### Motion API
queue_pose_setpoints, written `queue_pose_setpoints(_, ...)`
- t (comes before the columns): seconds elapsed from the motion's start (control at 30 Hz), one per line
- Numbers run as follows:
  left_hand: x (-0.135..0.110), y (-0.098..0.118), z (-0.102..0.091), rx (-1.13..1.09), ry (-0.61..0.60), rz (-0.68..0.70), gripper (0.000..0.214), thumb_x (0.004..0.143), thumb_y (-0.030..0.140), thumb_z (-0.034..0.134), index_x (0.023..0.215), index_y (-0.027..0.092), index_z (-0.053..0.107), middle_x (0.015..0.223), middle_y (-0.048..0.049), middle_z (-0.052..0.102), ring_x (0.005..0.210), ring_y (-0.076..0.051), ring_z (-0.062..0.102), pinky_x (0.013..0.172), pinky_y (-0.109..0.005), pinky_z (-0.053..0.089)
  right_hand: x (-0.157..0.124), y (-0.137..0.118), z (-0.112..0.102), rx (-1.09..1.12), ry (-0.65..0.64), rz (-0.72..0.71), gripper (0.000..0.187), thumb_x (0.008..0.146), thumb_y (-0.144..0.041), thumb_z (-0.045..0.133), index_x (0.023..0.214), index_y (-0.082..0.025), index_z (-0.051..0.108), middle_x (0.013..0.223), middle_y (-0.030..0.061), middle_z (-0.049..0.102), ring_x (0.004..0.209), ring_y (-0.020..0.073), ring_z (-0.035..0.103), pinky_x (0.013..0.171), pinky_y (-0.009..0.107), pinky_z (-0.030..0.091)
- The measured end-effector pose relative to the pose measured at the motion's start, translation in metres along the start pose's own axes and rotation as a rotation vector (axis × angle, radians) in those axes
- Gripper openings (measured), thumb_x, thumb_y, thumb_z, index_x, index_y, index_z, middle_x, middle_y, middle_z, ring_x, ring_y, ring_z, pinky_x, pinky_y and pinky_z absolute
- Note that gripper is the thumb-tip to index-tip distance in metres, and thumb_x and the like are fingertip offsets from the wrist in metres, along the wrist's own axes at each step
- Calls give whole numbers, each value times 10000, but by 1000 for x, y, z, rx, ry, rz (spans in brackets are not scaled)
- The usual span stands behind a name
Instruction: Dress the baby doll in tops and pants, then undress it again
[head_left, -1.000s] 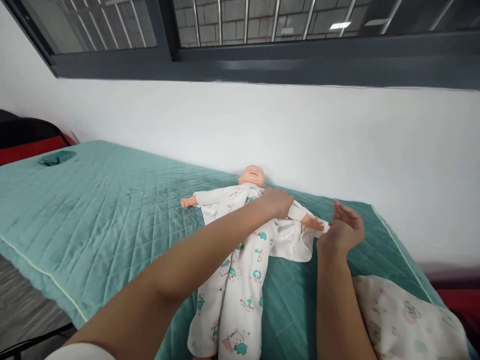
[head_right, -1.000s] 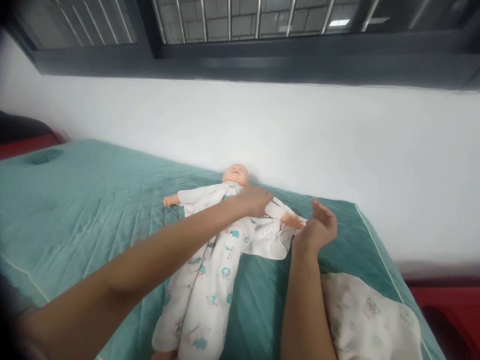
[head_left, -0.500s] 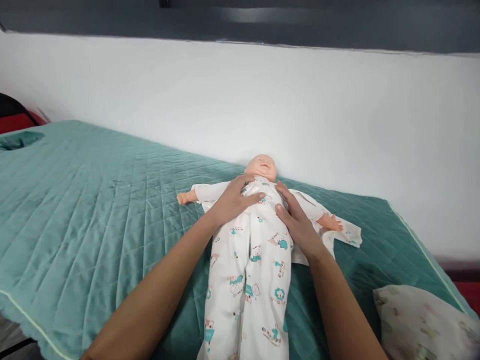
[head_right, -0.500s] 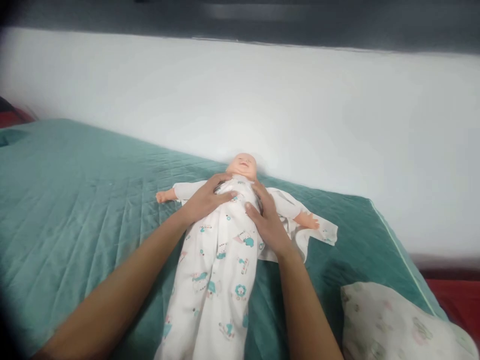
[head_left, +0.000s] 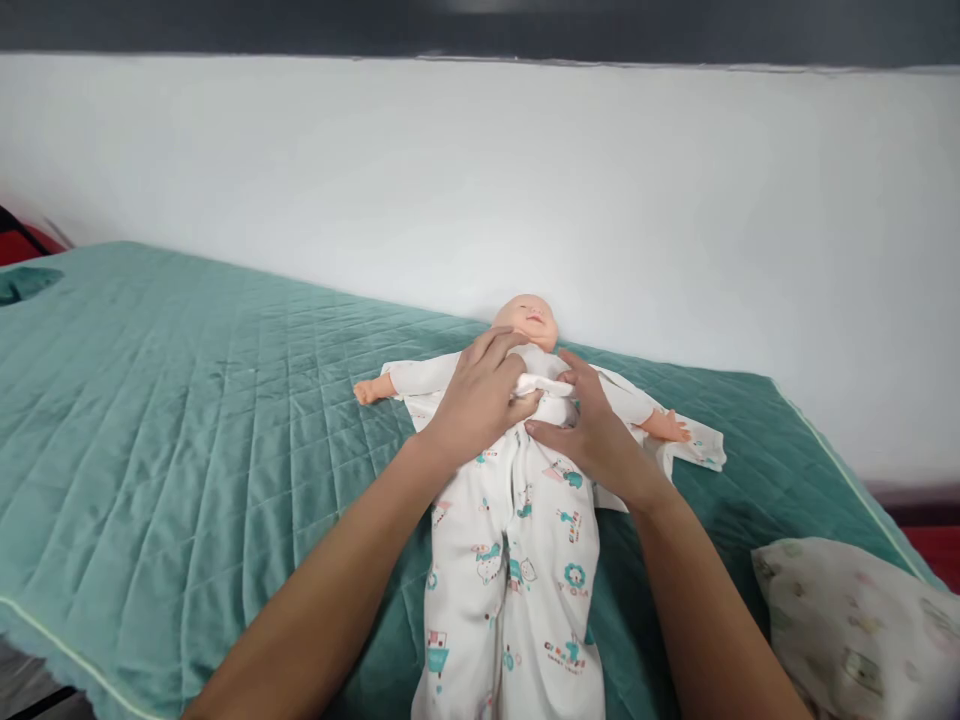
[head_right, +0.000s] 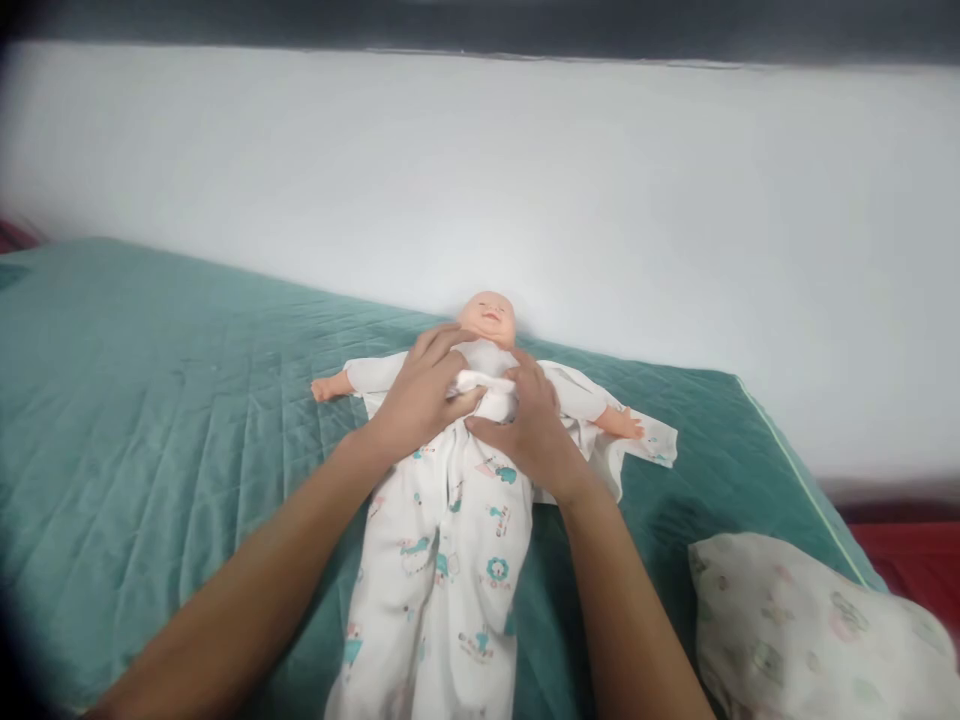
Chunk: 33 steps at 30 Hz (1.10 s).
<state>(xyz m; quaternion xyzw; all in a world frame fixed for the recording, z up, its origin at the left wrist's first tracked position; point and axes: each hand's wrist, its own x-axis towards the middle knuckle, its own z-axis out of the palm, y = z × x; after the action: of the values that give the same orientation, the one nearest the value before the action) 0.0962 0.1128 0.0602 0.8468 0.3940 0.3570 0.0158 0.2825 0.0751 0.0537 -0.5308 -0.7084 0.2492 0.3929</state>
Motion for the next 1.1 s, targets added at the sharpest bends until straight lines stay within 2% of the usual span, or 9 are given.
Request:
queue_pose_setpoints(0.13, -5, 4, -3, 174, -1, 62, 109, 935, 276, 574, 868, 197, 609, 1040, -89, 672, 1068, -263, 567, 908, -390, 451, -1, -9, 4, -165, 81, -183, 266, 749, -317, 759, 895, -241, 550, 1528, 84, 418, 1405, 340, 376, 1136, 567, 303)
queue_pose_setpoints(0.27, -17, 3, -3, 207, -12, 51, 170, 937, 329, 591, 811, 215, 593, 813, -47, 643, 888, -232, 585, 807, -360, 426, -6, -21, 9, -291, 151, -247, 195, 810, -288, 714, 751, -228, 538, 1456, 60, 500, 1323, 325, 427, 1098, 537, 319)
queue_pose_setpoints(0.4, -45, 2, -5, 215, 56, -44, 207, 938, 345, 577, 776, 216, 590, 771, -42, 647, 821, -221, 598, 762, -344, 415, -13, -23, 16, -368, 193, -326, 161, 827, -194, 626, 701, -224, 530, 1360, 67, 563, 1230, 310, 464, 1026, 483, 369)
queue_pose_setpoints(0.53, -87, 3, -10, 231, 107, -204, 170, 922, 341, 603, 805, 218, 611, 765, -32, 683, 807, -228, 636, 771, -344, 426, -20, -12, 21, -464, 342, -444, 159, 776, -83, 546, 716, -229, 524, 1135, 86, 624, 1015, 265, 524, 888, 416, 410)
queue_pose_setpoints(0.7, -115, 7, -14, 123, 142, -321, 159, 924, 337, 633, 1036, 224, 633, 992, -30, 763, 910, -217, 692, 843, -339, 443, -31, -2, 21, -584, 332, -565, 165, 793, -78, 515, 755, -239, 502, 836, 55, 627, 813, 239, 519, 752, 376, 388)
queue_pose_setpoints(0.8, -114, 8, -14, 93, 127, -308, 212, 948, 340, 605, 1131, 234, 615, 1118, -27, 759, 989, -218, 700, 867, -344, 442, -42, 1, 20, -607, 329, -532, 103, 829, -150, 529, 784, -241, 512, 766, 49, 602, 796, 251, 527, 748, 379, 397)
queue_pose_setpoints(0.9, -112, 8, -14, 95, 92, -314, 173, 971, 351, 569, 1090, 240, 626, 1135, -21, 757, 983, -220, 704, 840, -347, 439, -58, 2, 19, -581, 288, -448, 18, 843, -220, 552, 856, -233, 554, 809, 60, 642, 838, 266, 567, 787, 388, 418)
queue_pose_setpoints(1.0, -112, 9, -14, 105, 76, -348, 166, 970, 355, 571, 1072, 239, 633, 1095, -24, 763, 973, -224, 704, 837, -347, 437, -76, -1, 18, -541, 252, -290, 100, 847, -269, 570, 934, -229, 597, 915, 77, 701, 894, 280, 598, 823, 392, 428)
queue_pose_setpoints(1.1, -112, 10, -15, 101, 83, -364, 168, 961, 354, 587, 1069, 236, 637, 1082, -33, 761, 974, -228, 700, 841, -344, 437, -90, -7, 18, -505, 214, -72, 168, 854, -351, 591, 978, -242, 622, 961, 72, 724, 924, 292, 612, 785, 375, 428)
